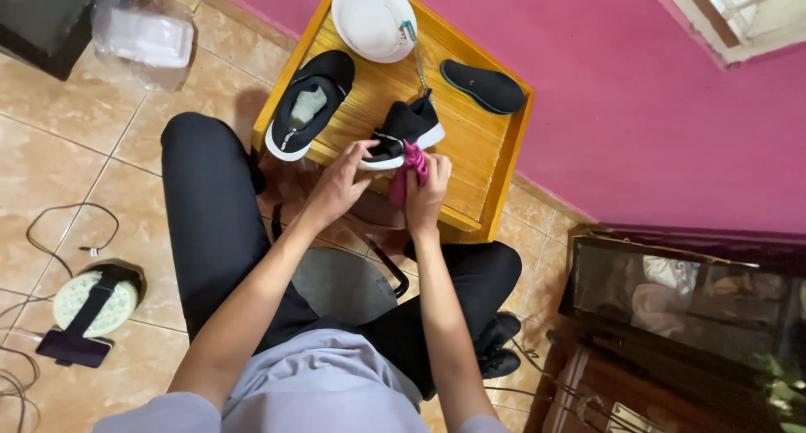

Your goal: The person sits cross-legged on a chair and wipes a black sneaker with a pink cloth. They rotate the shoe to clean different sides, including the upper, sole, and heel, while a plate, toothbrush, and insole rest on a wooden tray nearby.

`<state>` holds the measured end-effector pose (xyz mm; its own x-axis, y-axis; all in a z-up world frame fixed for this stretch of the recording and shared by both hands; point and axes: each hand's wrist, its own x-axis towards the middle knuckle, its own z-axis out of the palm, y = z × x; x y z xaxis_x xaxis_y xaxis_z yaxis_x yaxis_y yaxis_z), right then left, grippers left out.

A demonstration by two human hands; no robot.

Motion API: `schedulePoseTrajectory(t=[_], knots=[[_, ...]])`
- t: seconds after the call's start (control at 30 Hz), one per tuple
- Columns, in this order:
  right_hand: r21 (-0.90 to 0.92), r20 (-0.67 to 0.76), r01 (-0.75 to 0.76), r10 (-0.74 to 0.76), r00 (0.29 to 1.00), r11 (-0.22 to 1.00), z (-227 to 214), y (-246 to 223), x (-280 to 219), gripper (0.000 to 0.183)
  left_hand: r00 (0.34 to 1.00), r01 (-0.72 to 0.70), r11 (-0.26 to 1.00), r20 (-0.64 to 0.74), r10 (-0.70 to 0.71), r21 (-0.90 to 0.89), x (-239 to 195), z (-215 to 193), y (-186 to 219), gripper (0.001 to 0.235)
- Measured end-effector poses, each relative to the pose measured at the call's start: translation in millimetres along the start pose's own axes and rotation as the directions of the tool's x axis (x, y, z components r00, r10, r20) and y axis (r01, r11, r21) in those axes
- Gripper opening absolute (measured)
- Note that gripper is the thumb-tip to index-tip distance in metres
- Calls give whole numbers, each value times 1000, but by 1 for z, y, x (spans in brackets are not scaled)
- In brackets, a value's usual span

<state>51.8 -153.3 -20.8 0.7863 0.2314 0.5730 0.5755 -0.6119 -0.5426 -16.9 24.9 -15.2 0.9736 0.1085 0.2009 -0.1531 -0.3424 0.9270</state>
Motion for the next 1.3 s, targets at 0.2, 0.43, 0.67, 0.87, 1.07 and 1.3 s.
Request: schedulePoseTrajectory(t=[0.2, 0.43, 0.67, 0.87, 1.07, 1.3], knots=[[120, -134, -354, 369, 920, 927, -11, 72, 6, 18, 995, -44, 902, -60, 77, 430, 4, -16, -23, 42], [636, -442, -472, 790, 426, 611, -93, 18, 68, 45, 983, -39, 935, -153, 99, 352, 13, 4, -42, 46], [244, -76, -241, 266, 961, 939, 4, 42, 37, 32, 975, 170, 984, -153, -159, 58, 26, 6, -36, 58], [-28, 149, -84, 87, 985, 996, 33, -26, 2, 60, 980, 181, 980, -103, -172, 84, 25, 5, -43, 56], [-26, 183, -105, 108, 977, 994, 17, 19, 17, 55, 994, 95, 988, -72, -87, 120, 25, 7, -37, 43], [65, 285, -501, 465, 838, 863, -5, -52, 14, 26, 983, 152, 987, -101, -156, -52, 28, 4, -36, 44]])
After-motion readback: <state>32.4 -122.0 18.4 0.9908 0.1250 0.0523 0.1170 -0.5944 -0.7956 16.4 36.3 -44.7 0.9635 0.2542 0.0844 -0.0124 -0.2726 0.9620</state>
